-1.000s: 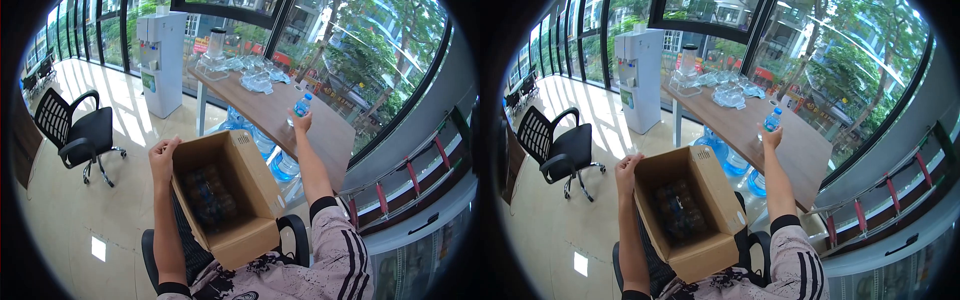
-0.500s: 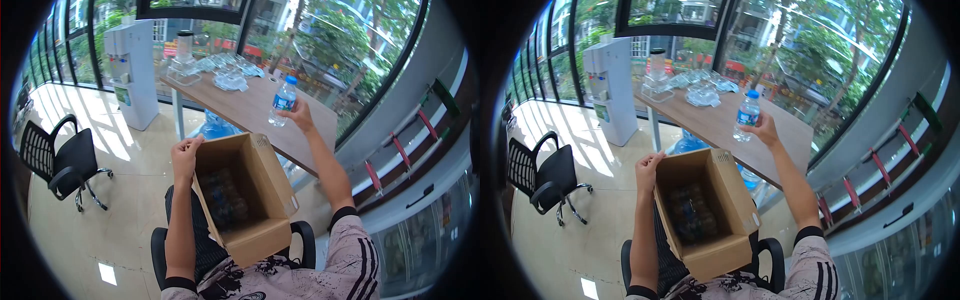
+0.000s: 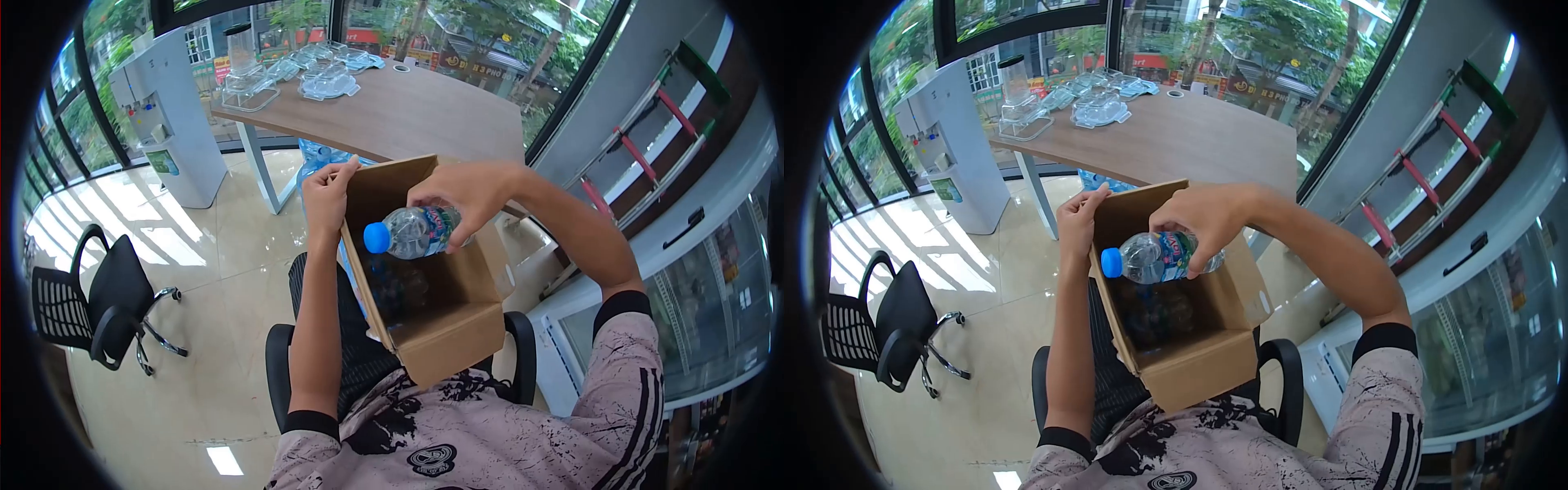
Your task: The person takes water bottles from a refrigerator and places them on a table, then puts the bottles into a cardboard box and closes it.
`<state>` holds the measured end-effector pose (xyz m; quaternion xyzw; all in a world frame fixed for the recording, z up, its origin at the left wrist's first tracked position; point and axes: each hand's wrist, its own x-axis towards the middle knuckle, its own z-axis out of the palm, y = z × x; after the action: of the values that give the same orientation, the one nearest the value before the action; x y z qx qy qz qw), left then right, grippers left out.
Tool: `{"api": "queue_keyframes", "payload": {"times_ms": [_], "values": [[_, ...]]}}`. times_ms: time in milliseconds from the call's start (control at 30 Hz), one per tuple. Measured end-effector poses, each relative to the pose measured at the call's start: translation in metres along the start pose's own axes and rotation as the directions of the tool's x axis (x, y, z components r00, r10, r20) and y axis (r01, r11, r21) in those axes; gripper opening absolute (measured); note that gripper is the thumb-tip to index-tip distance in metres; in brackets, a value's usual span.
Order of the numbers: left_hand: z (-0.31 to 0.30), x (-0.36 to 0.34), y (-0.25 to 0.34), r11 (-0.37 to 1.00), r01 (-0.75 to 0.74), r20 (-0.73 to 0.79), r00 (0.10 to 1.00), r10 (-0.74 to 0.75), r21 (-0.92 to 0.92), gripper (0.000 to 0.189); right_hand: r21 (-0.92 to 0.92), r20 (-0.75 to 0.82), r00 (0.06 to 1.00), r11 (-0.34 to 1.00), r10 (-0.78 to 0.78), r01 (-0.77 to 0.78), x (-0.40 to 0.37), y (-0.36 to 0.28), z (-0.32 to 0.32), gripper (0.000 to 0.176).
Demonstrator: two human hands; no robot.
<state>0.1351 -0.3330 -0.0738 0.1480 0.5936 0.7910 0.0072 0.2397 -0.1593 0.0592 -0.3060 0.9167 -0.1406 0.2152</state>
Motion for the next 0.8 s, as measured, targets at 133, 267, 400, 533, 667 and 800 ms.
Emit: {"api": "queue_keyframes", "payload": {"times_ms": [133, 267, 400, 533, 667, 800], "values": [[0.011, 0.001, -0.004, 0.997, -0.004, 0.026, 1.0, 0.006, -0.08, 0.026, -0.098, 0.091, 0.991, 0.992, 0.094, -0.085, 0.014, 0.004, 0.018, 0.058], [0.007, 0.003, -0.006, 0.994, -0.012, 0.057, 0.998, 0.018, -0.105, 0.026, -0.248, 0.218, 0.945, 0.951, 0.243, -0.187, 0.042, 0.01, 0.037, 0.062], [0.008, 0.0, -0.003, 0.995, -0.024, 0.055, 0.998, 0.029, -0.098, 0.026, -0.368, 0.364, 0.84, 0.891, 0.402, -0.267, 0.091, 0.025, 0.063, 0.059], [0.007, 0.001, -0.003, 0.996, -0.068, 0.03, 0.997, 0.069, -0.05, 0.025, -0.486, 0.456, 0.776, 0.852, 0.436, -0.194, 0.146, 0.094, 0.127, 0.058], [-0.005, 0.001, 0.004, 0.999, -0.014, 0.0, 1.0, 0.014, -0.044, 0.025, -0.468, 0.216, 0.914, 0.858, 0.343, -0.211, 0.171, 0.13, 0.17, 0.057], [-0.02, -0.005, 0.007, 0.998, -0.029, -0.068, 0.997, 0.025, -0.047, 0.026, -0.414, 0.059, 0.968, 0.889, 0.242, -0.197, 0.188, 0.147, 0.201, 0.055]]}}
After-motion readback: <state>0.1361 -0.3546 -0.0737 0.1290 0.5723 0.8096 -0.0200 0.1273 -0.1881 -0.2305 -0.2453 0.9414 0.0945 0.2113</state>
